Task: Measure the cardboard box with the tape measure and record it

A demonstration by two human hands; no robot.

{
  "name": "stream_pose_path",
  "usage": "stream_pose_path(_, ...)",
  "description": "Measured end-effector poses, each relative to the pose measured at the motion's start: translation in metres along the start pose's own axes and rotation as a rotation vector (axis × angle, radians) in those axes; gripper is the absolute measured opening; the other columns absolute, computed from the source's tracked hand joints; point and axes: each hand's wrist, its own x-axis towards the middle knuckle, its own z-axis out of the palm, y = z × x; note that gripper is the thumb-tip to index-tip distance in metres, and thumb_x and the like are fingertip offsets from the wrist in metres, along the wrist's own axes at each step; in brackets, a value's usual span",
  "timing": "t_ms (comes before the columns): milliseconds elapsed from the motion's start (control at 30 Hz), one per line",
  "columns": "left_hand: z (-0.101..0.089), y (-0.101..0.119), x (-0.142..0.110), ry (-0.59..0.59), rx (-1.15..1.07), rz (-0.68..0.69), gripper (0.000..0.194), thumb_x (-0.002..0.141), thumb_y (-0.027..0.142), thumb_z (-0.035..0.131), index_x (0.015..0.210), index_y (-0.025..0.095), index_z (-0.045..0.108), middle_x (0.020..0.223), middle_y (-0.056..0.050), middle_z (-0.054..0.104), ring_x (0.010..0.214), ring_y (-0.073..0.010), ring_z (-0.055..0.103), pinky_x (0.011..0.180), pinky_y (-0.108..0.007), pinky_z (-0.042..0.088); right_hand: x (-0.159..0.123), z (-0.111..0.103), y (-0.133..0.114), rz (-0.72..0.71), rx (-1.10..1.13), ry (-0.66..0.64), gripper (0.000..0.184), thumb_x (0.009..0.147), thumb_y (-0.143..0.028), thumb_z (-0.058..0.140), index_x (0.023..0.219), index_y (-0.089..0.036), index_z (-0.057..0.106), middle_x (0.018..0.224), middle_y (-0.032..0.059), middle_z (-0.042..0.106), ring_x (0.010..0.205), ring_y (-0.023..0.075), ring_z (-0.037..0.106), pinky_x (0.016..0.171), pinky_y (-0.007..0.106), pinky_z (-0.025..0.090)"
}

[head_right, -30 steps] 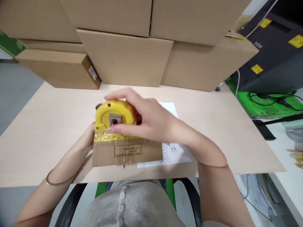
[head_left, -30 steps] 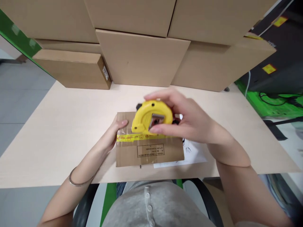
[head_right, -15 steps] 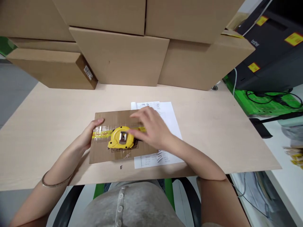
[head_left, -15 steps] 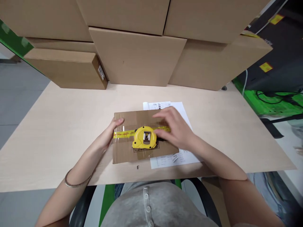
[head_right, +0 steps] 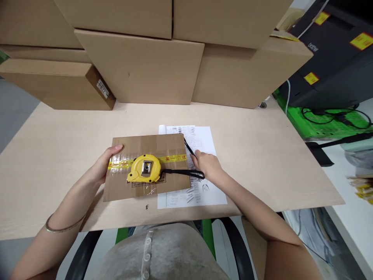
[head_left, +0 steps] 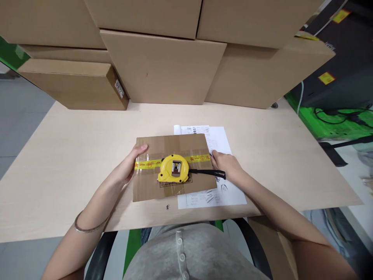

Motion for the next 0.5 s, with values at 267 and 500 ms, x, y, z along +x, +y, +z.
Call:
stream_pose_path(267,0.001,0.0,-0.001,0.035,0.003,-0.024,0.04,0.076,0.052,0.074,0.098,0.018,0.078,0.071,-0.008,0.078,0.07,-0.0295,0.077,0.05,-0.031,0.059,0.009,-0.004,0.023,-0.138,0.494,-0.003,0.038,0.1,-0.048,0.039,0.082,-0.02,0.057,0.071,0.0065,0.066,0.064,0.019,0.061,0.061,0.031,0.043)
stream_pose_path(500,0.011,0.0,-0.012,0.121,-0.053,-0.036,0.037,0.072,0.051,0.074,0.093,0.02,0.076,0.062,-0.004,0.075,0.062,-0.0302,0.076,0.051,-0.035,0.061,0.063,-0.006,0.061,-0.163,0.929,0.135,0.052,0.075,-0.071,0.067,0.076,-0.022,0.049,0.053,-0.0026,0.055,0.042,0.0083,0.043,0.043,0.025,0.034)
